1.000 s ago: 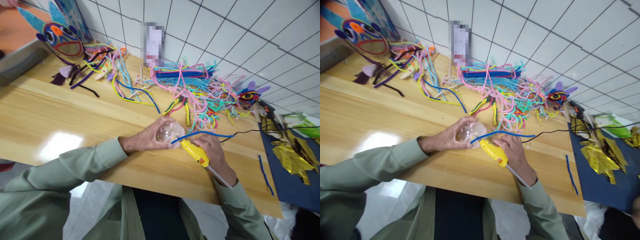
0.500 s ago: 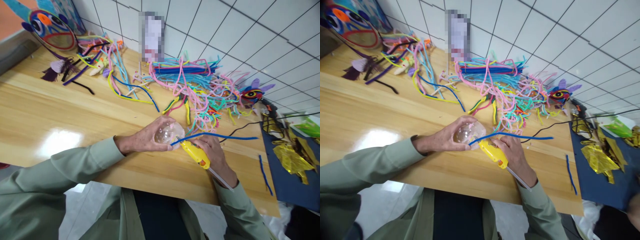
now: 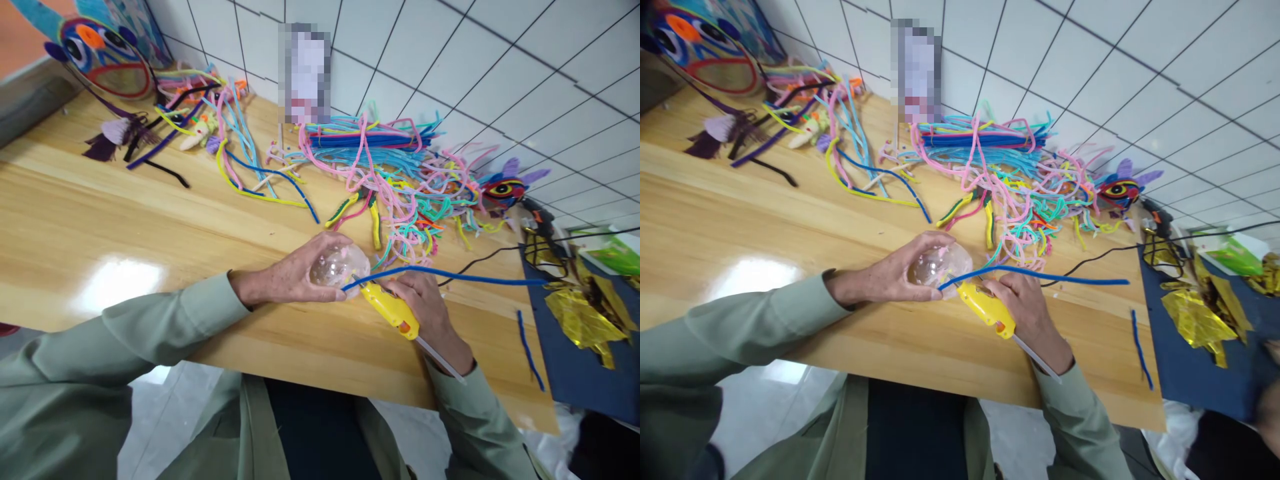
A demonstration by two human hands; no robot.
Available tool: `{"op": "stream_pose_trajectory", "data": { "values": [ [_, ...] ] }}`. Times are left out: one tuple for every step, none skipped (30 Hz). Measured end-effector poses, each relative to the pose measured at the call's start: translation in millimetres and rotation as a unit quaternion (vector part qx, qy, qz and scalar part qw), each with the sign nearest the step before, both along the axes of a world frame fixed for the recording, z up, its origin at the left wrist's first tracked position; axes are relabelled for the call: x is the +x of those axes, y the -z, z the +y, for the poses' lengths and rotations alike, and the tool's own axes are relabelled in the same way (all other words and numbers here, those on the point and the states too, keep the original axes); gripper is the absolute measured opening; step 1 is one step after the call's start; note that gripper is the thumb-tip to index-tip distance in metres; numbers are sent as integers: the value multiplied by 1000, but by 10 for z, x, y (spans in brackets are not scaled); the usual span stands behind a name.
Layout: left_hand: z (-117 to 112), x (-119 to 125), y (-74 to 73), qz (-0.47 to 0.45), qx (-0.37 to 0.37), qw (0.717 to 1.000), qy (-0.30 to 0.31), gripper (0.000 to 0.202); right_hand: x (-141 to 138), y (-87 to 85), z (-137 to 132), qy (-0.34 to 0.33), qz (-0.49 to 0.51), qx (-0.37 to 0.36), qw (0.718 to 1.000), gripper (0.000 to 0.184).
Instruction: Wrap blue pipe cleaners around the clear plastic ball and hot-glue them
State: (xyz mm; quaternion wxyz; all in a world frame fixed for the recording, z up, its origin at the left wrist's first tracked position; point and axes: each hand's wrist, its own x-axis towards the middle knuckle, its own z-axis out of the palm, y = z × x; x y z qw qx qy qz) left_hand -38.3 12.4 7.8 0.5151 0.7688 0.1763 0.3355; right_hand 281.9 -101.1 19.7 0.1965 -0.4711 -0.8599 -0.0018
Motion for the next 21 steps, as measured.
{"op": "stream_pose_trajectory", "data": {
  "values": [
    [3,1,6,-2,3,1000,1,76,-6,-8,-2,-1,5,15,1000,41],
    [6,1,12,-3,4,1000,2,76,-7,-15,-2,-1,8,24,1000,41],
    [9,2,18,-3,4,1000,2,77,-3,-21,0,0,6,24,1000,42],
    [12,4,24,-3,3,1000,2,77,5,-28,4,2,1,17,1000,42],
    [14,5,31,-2,2,1000,1,78,16,-33,9,5,-9,6,1000,42],
    [15,7,36,-1,2,1000,1,78,28,-39,13,9,-20,-8,1000,42],
    [16,8,41,0,2,1000,0,79,38,-44,16,9,-30,-19,999,42],
    [17,9,45,-1,3,1000,0,79,44,-48,17,9,-35,-26,999,42],
    [17,9,47,-2,5,1000,0,79,45,-51,16,7,-33,-27,999,41],
    [16,9,48,-4,7,1000,0,79,40,-52,13,4,-26,-22,999,40],
    [16,8,49,-5,9,1000,0,78,30,-51,7,1,-15,-14,1000,40],
    [15,7,48,-7,12,1000,1,78,18,-46,2,0,-3,-4,1000,39],
    [15,5,48,-8,15,1000,2,78,6,-38,-4,0,7,5,1000,38],
    [14,4,47,-9,19,1000,3,78,-2,-26,-8,2,14,9,1000,38],
    [14,3,47,-10,23,1000,4,77,-5,-11,-10,5,17,8,1000,38],
    [15,3,47,-12,26,1000,5,77,-2,7,-10,9,15,1,1000,38],
    [16,3,48,-13,26,1000,5,77,7,27,-9,14,12,-11,1000,37],
    [17,4,50,-14,25,1000,6,78,21,46,-6,16,10,-23,1000,36],
    [19,5,53,-15,23,1000,6,78,37,64,-3,17,8,-35,999,36],
    [21,6,56,-14,20,1000,6,79,54,77,-1,17,8,-43,999,35],
    [22,7,60,-14,18,1000,6,79,69,86,0,16,8,-45,999,35]
  ]
}}
